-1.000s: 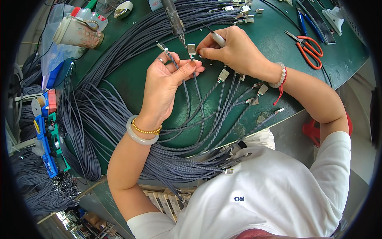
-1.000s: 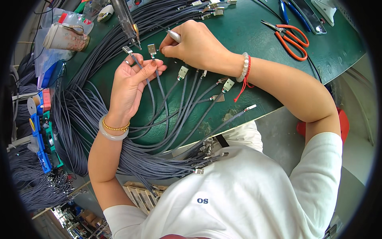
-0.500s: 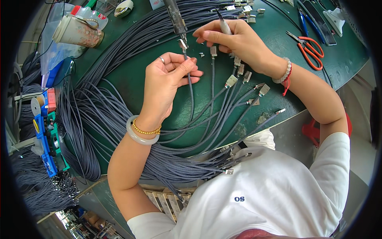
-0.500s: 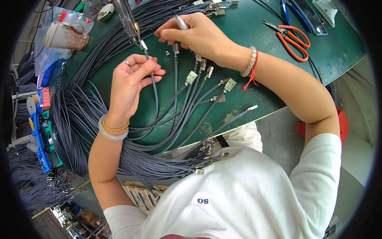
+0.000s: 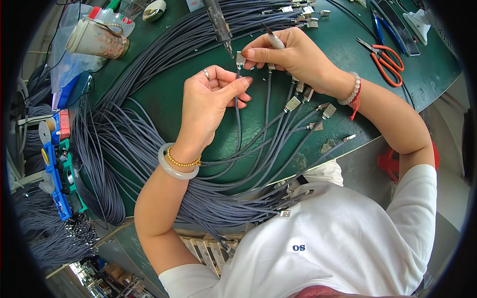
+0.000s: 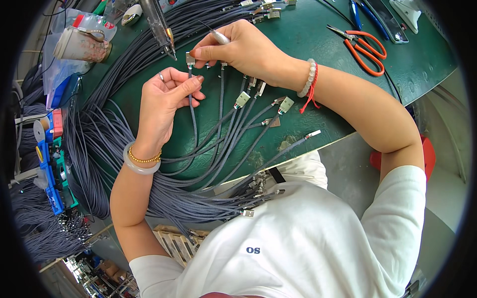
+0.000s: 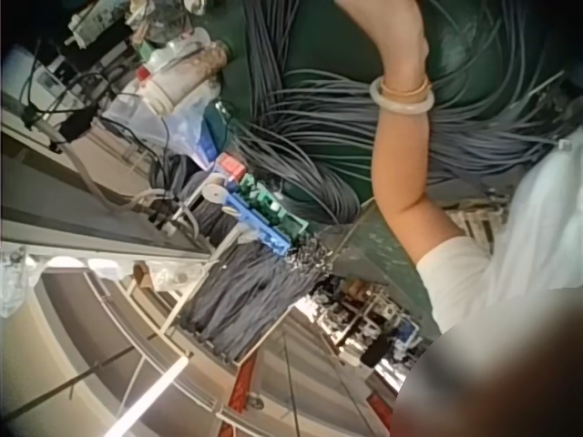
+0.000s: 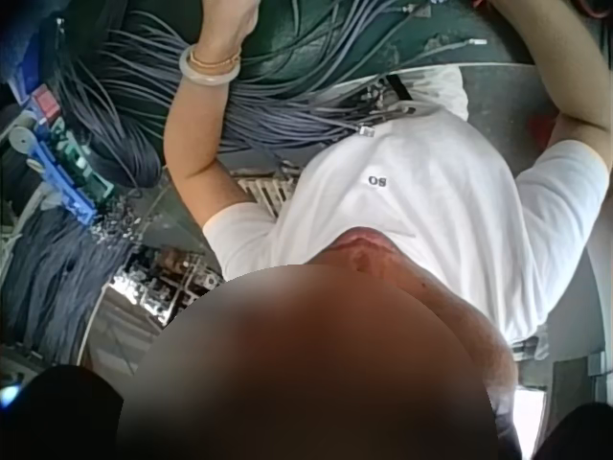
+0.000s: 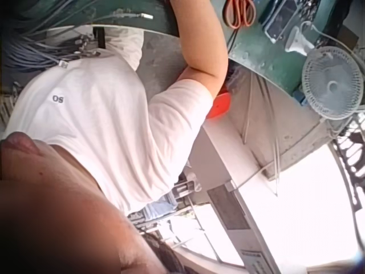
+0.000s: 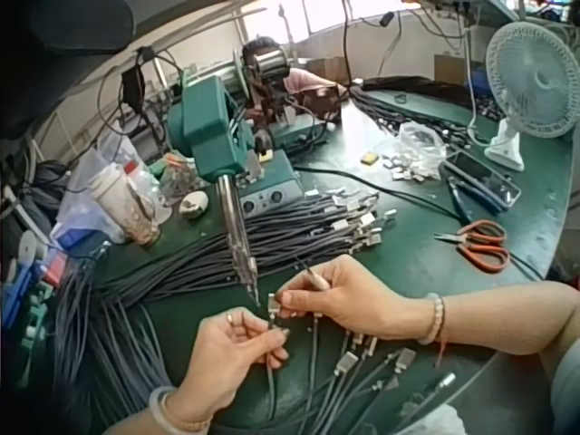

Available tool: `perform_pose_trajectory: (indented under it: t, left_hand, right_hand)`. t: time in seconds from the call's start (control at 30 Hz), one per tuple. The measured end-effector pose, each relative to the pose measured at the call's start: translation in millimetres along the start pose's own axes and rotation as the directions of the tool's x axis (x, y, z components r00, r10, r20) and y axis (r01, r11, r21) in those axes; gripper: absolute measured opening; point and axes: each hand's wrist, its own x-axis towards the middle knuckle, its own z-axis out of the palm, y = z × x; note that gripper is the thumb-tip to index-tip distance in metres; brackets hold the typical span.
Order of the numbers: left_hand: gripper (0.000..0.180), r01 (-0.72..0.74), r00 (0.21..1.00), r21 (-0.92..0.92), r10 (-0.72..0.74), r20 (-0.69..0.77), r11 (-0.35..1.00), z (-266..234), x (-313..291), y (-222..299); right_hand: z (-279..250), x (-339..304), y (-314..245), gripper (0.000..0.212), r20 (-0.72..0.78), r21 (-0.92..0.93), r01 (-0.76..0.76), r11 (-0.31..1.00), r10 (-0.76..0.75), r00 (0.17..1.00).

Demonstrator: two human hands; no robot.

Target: Assembling connectors and small electronic components onto the ends of multiple grey cables at a factory workstation.

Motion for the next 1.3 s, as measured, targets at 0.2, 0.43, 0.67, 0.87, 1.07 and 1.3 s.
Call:
perform_pose_trajectory:
  t: [0.2, 0.43, 0.67, 0.87, 1.07, 1.3]
  left_hand:
    - [0.018, -0.026, 0.998, 0.080, 0.021, 0.065, 0.996, 3, -43, 18]
    - [0.016, -0.043, 0.995, -0.002, 0.043, 0.094, 0.999, 15, -143, 42]
    - [0.012, -0.257, 0.962, 0.236, 0.272, -0.033, 0.937, 3, -181, 66]
    - [0.010, -0.330, 0.937, 0.360, 0.350, 0.011, 0.873, -19, -149, 83]
    - [0.009, -0.307, 0.943, 0.367, 0.333, -0.007, 0.878, -43, -88, 84]
    - [0.010, -0.495, 0.844, 0.394, 0.536, 0.010, 0.774, -69, -23, 49]
  right_hand:
    - [13, -32, -32, 0.021, 0.000, -0.056, -0.016, 0.998, 0.016, 1.000]
    - [46, -107, -97, 0.021, -0.007, -0.019, -0.149, 0.989, 0.149, 0.989]
    - [67, -138, -131, 0.023, 0.033, 0.025, -0.155, 0.988, 0.154, 0.987]
    - [68, -98, -137, 0.022, 0.072, 0.017, -0.193, 0.981, 0.191, 0.979]
    - [50, -35, -108, 0.022, 0.147, 0.071, -0.218, 0.973, 0.206, 0.967]
    - [41, 16, -64, 0.022, 0.185, 0.207, -0.237, 0.949, 0.200, 0.962]
